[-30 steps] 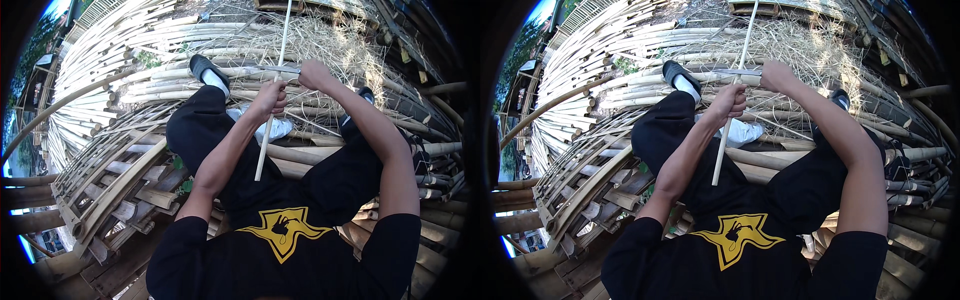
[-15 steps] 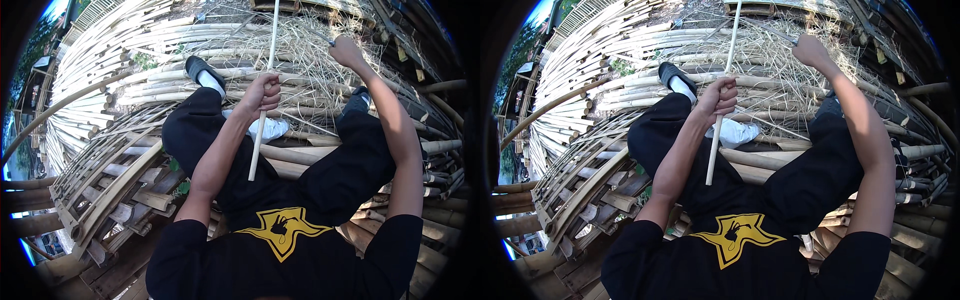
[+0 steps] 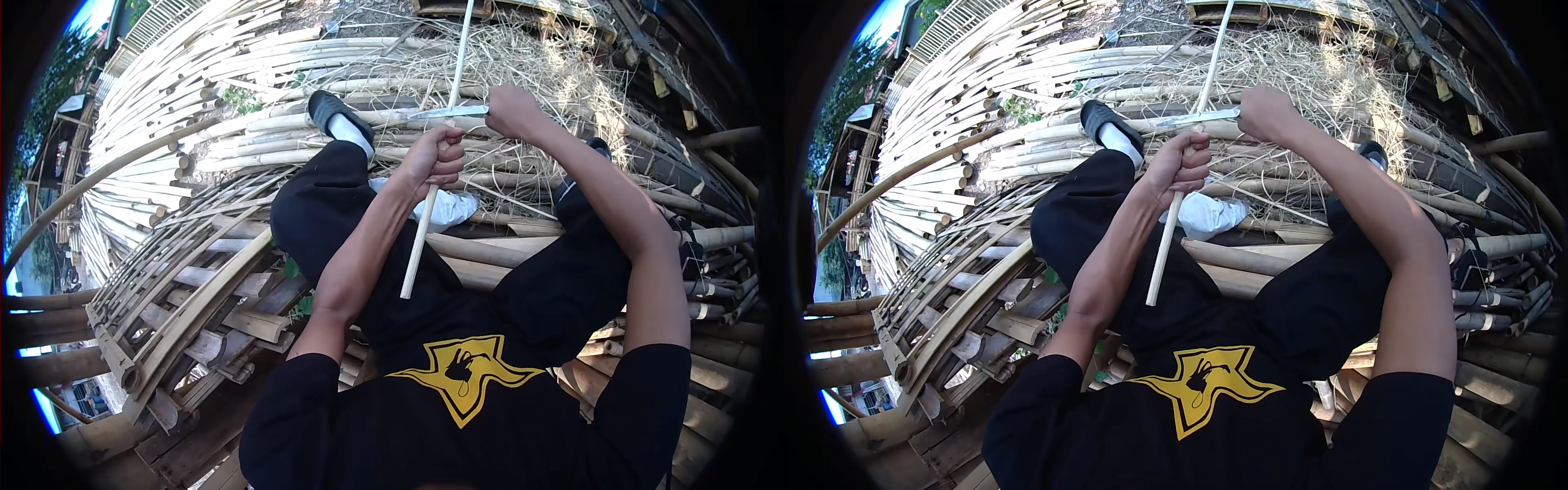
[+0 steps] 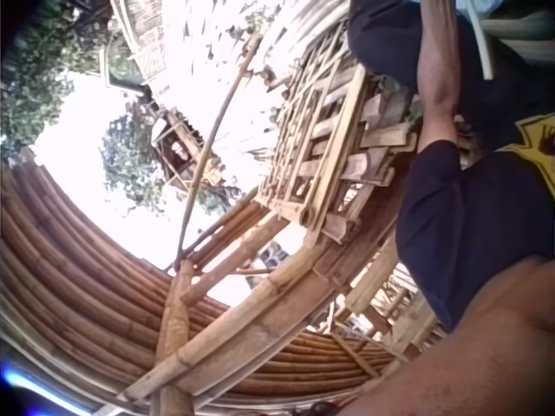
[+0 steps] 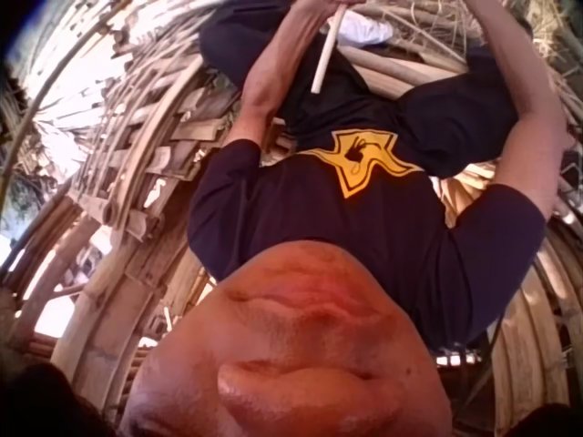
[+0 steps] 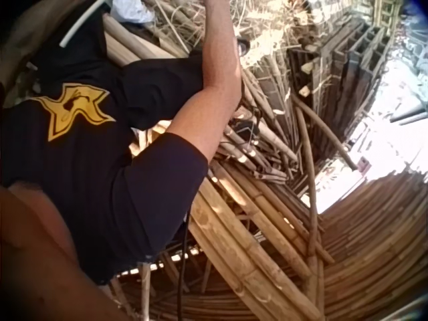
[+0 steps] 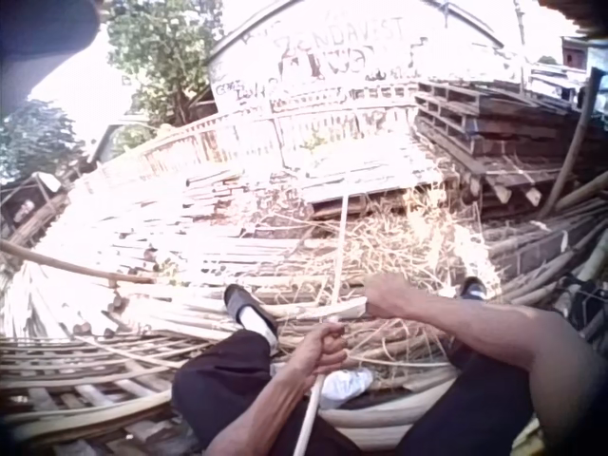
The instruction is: The person is using a knife to shave a thin strip of bamboo by hand while sitting on a pile of bamboo poles.
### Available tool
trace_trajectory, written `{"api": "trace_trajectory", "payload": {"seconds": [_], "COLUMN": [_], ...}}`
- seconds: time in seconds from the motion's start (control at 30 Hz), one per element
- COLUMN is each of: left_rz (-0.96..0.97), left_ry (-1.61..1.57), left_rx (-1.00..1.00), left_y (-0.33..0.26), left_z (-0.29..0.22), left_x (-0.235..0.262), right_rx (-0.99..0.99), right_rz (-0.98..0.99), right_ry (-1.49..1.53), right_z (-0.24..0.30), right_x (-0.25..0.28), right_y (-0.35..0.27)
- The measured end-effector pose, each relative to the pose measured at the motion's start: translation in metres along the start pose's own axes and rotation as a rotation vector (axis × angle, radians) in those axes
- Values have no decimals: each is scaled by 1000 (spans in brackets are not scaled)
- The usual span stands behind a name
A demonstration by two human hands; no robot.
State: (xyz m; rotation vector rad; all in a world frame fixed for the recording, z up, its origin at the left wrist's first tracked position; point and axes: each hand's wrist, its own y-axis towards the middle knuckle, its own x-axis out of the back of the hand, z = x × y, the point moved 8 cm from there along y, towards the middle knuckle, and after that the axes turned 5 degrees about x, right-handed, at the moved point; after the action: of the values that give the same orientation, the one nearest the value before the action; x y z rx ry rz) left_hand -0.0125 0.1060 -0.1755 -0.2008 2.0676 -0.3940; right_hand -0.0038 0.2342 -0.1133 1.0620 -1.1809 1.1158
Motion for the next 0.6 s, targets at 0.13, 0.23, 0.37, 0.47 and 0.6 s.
{"api": "trace_trajectory", "payload": {"seconds": [0.13, 0.23, 0.37, 0.47, 0.6], "left_rz": [30, 62, 41, 62, -49], "left_ry": [-91, -74, 9, -57, 56], "left_rx": [-27, 1, -3, -39, -64], "left_y": [12, -1, -19, -3, 4], "left_z": [-15, -7, -15, -22, -8], "left_x": [1, -6, -2, -1, 3], "right_rx": [-120, -658, -637, -524, -368], "right_rz": [-24, -24, -303, -204, 31], "right_ry": [-102, 77, -43, 56, 22], "right_z": [-28, -148, -222, -183, -91], "right_x": [-2, 9, 81, 71, 48], "right_y": [23, 9, -37, -27, -13]}}
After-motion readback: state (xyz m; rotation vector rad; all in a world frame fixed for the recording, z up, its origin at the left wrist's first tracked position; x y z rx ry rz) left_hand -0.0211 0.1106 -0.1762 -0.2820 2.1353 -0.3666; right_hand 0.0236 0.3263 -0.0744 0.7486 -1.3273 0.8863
